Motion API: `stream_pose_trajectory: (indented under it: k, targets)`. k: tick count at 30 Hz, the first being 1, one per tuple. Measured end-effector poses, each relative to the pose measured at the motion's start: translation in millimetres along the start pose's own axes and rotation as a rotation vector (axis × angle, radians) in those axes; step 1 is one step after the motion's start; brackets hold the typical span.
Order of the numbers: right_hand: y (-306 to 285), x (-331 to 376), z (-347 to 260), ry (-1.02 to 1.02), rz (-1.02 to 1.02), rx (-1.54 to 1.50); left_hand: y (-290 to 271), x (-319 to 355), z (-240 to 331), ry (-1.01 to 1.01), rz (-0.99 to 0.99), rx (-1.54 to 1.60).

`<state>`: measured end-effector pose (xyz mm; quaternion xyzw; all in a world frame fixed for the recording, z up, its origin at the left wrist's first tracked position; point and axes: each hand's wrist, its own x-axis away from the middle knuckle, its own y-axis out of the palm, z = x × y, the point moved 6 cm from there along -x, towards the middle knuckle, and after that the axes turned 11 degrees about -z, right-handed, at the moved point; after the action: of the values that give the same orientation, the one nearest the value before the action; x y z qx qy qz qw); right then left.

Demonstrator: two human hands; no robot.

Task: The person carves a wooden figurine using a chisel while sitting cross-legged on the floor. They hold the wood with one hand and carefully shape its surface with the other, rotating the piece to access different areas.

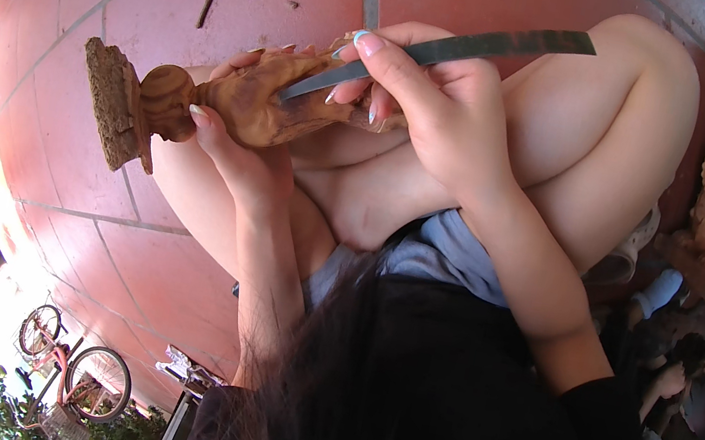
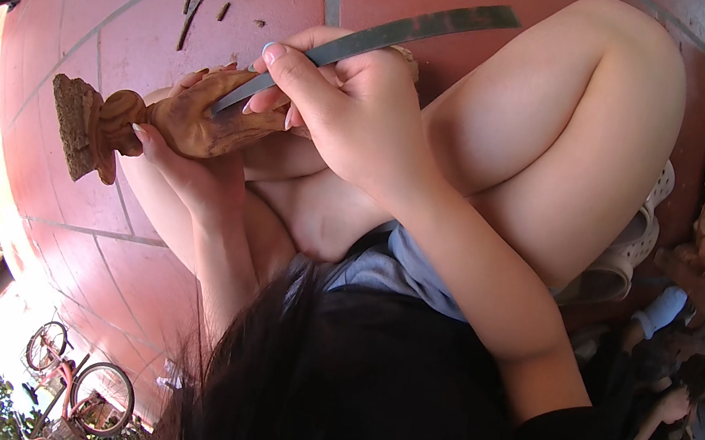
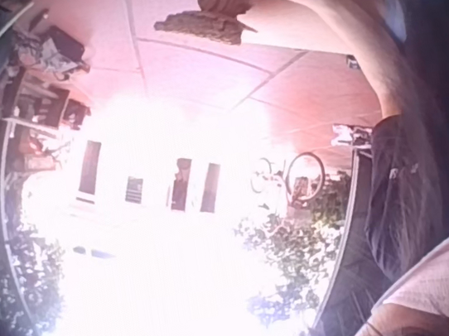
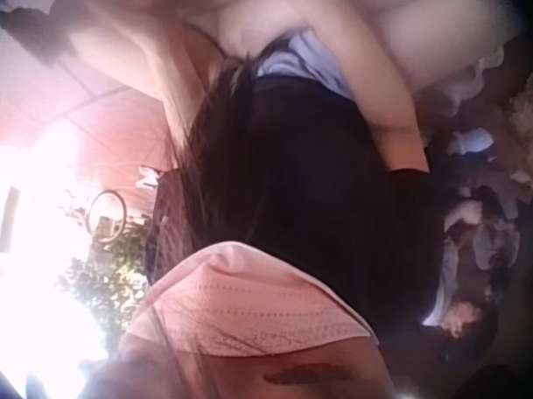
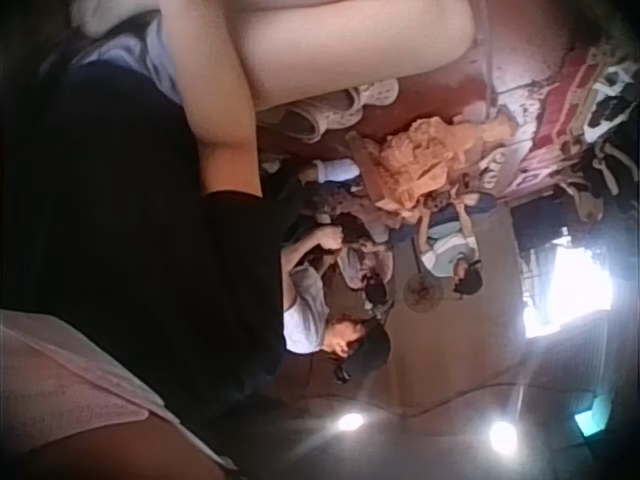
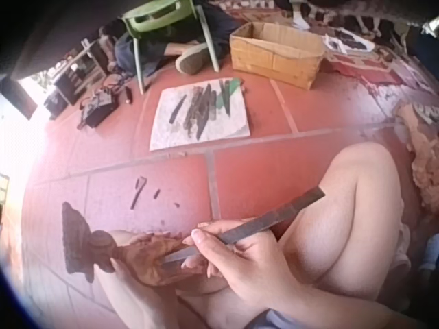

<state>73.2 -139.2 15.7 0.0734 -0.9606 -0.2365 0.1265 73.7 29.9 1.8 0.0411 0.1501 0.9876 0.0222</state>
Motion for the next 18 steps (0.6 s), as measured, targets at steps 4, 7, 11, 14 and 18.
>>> stream_pose_trajectory:
  k: [4,7,11,14,18]
  targets:
    - [-11.1,-0.2,1.5,-0.035,0.068,-0.005,-1.5,0.1,0.3,0.014,-0.002,-0.007]
    - [-15.2,1.2,2.9,-0.079,0.073,0.023,-0.3,-0.5,0.5,0.016,0.009,0.0]
    - [-1.8,2.5,1.5,-0.053,0.011,-0.04,-1.0,-0.4,-2.3,0.01,0.015,0.009]
    - [-7.8,0.2,3.1,-0.026,0.039,-0.004,-2.2,0.3,-3.0,0.003,0.014,0.022]
    - [-16.2,2.1,2.1,-0.051,0.059,-0.009,-2.9,0.0,-6.2,0.019,-0.014,0.047]
